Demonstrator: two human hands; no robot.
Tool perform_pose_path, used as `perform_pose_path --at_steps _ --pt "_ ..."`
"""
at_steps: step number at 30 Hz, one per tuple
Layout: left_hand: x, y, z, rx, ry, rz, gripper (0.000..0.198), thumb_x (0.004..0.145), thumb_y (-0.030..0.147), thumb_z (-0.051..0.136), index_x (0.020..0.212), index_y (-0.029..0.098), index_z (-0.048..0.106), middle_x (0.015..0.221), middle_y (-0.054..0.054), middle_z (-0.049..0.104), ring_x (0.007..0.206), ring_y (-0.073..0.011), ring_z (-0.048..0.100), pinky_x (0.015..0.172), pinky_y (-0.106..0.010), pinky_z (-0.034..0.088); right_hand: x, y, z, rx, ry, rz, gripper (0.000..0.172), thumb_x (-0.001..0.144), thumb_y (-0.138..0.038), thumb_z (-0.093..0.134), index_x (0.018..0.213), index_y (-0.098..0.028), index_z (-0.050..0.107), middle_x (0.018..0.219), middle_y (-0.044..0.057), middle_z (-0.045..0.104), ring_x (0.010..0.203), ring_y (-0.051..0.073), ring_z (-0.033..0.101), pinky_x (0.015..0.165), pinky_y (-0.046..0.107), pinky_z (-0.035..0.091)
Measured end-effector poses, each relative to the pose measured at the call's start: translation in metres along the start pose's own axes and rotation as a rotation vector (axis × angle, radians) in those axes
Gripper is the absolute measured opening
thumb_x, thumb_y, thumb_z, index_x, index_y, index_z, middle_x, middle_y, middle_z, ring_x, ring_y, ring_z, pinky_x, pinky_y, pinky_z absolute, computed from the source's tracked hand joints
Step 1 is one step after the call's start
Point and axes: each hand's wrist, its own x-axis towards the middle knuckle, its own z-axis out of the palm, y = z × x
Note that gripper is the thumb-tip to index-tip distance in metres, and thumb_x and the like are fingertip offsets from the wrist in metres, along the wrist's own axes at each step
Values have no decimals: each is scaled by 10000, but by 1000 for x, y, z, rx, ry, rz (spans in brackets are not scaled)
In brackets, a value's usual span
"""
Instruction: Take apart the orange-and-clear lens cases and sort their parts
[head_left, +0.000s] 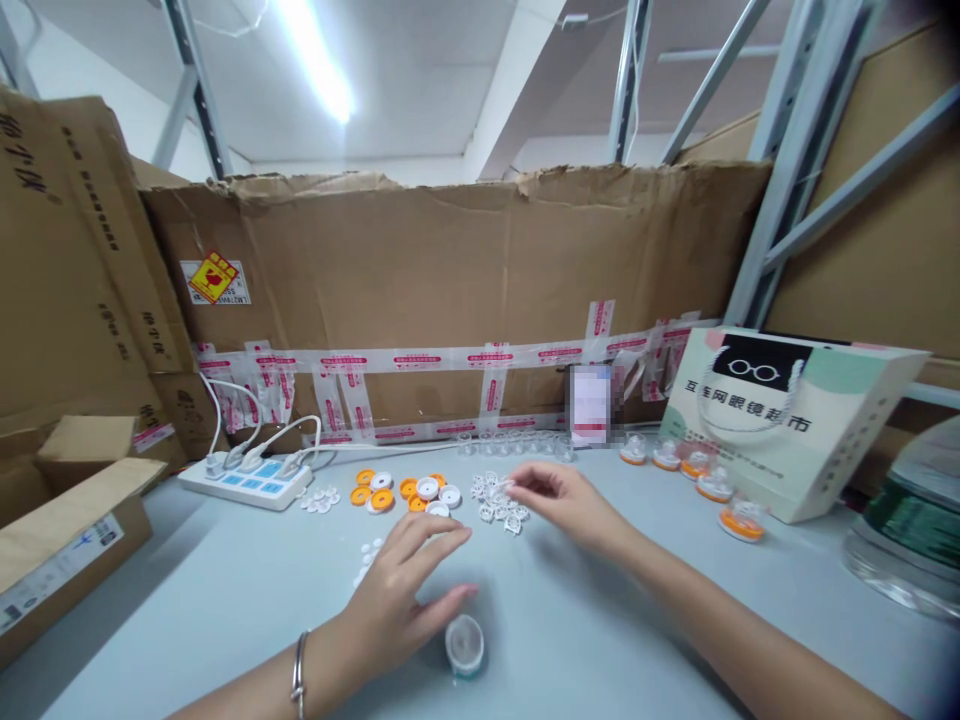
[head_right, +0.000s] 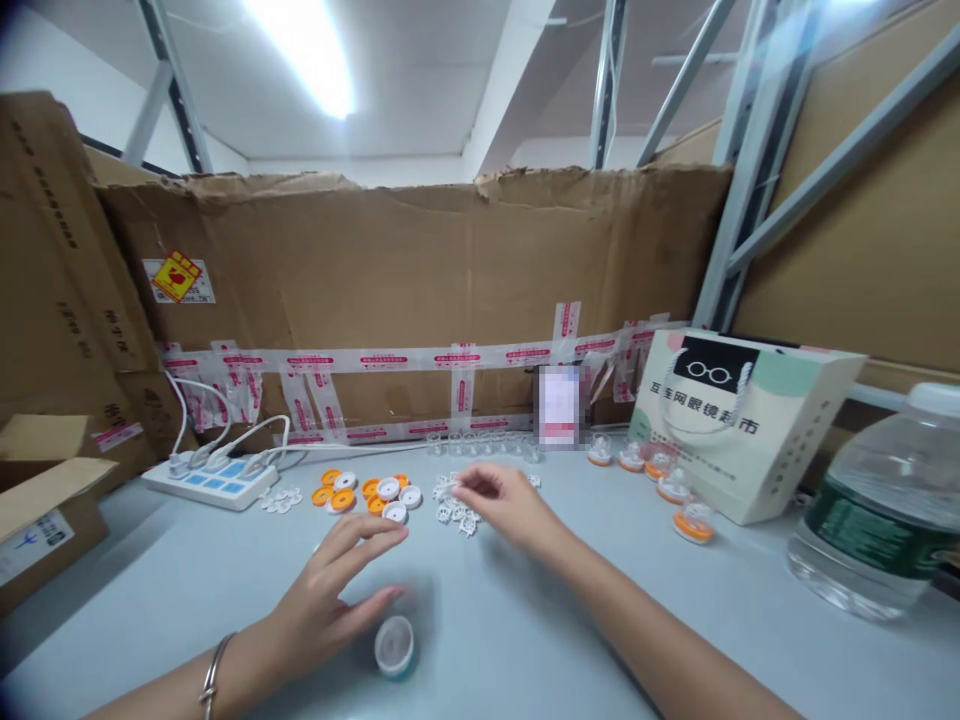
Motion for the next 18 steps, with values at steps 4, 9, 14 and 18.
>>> perform_pose_path --at_steps 4,9,14,18 --pt "4 5 -10 -128 -269 86 479 773 381 590 1196 218 435 1069 -90 556 957 -210 510 839 -354 430 20 36 -60 -200 -14 177 294 661 -430 586 696 -139 588 628 8 579 589 111 515 601 243 406" --pt "6 7 -10 -170 -483 53 620 645 534 643 1153 215 489 1011 -84 578 916 -235 510 813 -367 403 24 75 -97 -245 -110 321 268 555 -370 667 531 -118 580 462 0 525 447 86 444 489 232 347" --pt "6 3 -8 -137 -541 15 588 642 522 643 1128 217 515 949 -65 593 906 -232 497 811 -362 367 24 86 -102 -254 -138 379 272 546 -369 684 530 -112 599 467 11 542 432 76 440 468 218 346" --pt "6 1 -7 -111 -516 -14 479 679 461 639 1088 229 547 894 -46 599 879 -212 495 793 -337 355 23 85 -99 -263 -117 396 303 548 -405 689 526 -119 591 479 21 555 428 76 437 459 222 341"
